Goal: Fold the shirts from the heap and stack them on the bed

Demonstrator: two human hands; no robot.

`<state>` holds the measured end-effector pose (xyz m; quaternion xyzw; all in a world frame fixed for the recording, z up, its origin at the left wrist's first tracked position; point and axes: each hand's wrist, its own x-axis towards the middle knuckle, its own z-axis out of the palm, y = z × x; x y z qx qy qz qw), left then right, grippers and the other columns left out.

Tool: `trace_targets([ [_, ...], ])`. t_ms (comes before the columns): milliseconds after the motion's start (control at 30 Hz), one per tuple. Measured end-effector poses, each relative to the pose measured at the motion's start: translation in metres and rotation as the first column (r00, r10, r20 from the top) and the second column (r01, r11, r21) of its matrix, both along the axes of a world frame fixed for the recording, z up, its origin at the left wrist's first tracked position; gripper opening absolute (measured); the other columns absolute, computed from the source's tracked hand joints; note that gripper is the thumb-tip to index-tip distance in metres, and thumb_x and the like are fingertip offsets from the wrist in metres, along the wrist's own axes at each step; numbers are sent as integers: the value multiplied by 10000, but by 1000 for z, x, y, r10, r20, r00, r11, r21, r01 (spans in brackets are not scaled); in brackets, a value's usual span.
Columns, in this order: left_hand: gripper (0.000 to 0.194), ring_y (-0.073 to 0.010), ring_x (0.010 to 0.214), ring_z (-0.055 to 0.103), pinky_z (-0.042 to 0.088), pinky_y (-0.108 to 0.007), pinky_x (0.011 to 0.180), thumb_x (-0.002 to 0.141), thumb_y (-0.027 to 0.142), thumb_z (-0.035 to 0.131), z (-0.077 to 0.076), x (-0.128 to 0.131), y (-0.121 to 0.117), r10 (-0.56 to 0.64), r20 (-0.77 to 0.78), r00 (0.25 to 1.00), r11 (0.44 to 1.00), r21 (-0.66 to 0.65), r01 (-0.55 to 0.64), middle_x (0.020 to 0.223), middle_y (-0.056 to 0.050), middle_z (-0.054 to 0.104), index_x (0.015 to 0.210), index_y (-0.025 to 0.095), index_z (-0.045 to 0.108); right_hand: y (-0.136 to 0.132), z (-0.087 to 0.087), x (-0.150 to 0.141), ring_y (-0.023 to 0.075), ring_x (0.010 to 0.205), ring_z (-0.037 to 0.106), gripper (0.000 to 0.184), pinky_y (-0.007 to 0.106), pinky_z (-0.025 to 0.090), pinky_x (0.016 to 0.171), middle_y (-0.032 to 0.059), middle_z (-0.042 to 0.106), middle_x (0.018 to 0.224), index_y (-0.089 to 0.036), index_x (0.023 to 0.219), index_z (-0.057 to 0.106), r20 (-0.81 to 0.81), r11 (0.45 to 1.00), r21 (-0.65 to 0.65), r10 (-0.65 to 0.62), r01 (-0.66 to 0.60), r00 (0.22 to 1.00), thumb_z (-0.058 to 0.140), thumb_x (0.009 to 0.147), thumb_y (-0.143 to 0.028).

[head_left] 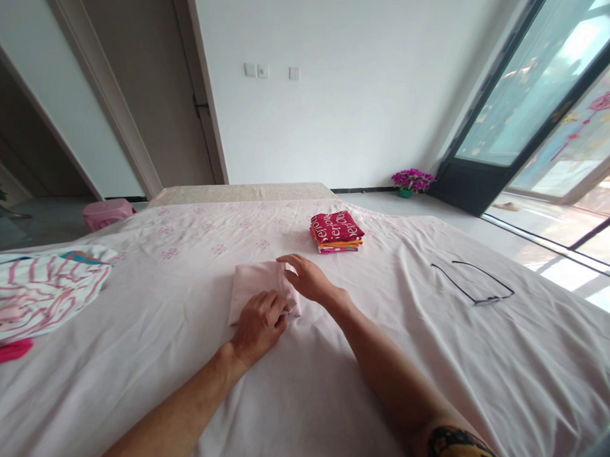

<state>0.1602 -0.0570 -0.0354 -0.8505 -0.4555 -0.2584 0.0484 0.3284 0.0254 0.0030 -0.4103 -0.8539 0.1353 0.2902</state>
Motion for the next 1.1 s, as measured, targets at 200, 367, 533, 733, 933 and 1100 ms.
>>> trace_targets([
  [200,48,-210,888,572,464,-360,811,905,216,562,2,-9,-5,-92,-17,996,994,-61,90,923,-44,617,882,224,603,6,-44,-10,284,1446,321,504,472,299,1156,183,392,1535,-98,1466,410,261,1000,-12,-7,11,965,406,1016,-325],
  [367,294,-223,1028,581,477,-377,893,861,153,626,-3,-12,-6,-71,-1,997,995,-74,71,1141,-55,612,1135,237,560,9,-52,-7,247,1455,306,488,446,295,1160,146,396,1542,-151,1479,400,323,999,15,-32,29,946,373,1027,-334],
  [533,331,-240,950,599,480,-394,834,855,184,656,-1,-8,-6,-18,-154,988,1000,-9,17,1044,-62,657,1173,215,571,10,-53,0,239,1453,314,503,440,271,1173,135,385,1551,-163,1493,388,294,1000,-2,-19,21,956,373,1032,-365],
  [733,321,-230,938,623,489,-377,817,908,114,537,-1,-10,0,-9,-283,959,997,73,31,1012,-74,683,1214,186,599,10,-52,10,246,1439,344,470,431,298,1165,114,477,1492,-162,1423,511,140,1000,16,24,-26,990,470,962,-245],
  [933,379,-215,928,660,505,-344,842,862,69,528,1,-21,13,20,-72,997,999,31,-18,994,-59,730,1192,203,657,9,-39,16,193,1372,453,581,441,200,1201,-7,647,1321,-272,1111,727,-24,974,-59,219,-220,975,461,682,14],
  [1100,401,-192,1010,681,497,-278,872,862,160,513,41,-37,23,186,299,936,974,-183,-135,1145,-26,736,1219,249,671,-1,-7,13,262,1330,495,609,472,179,1204,25,607,1373,-264,1267,642,-97,938,-253,218,-236,971,636,676,-117],
])
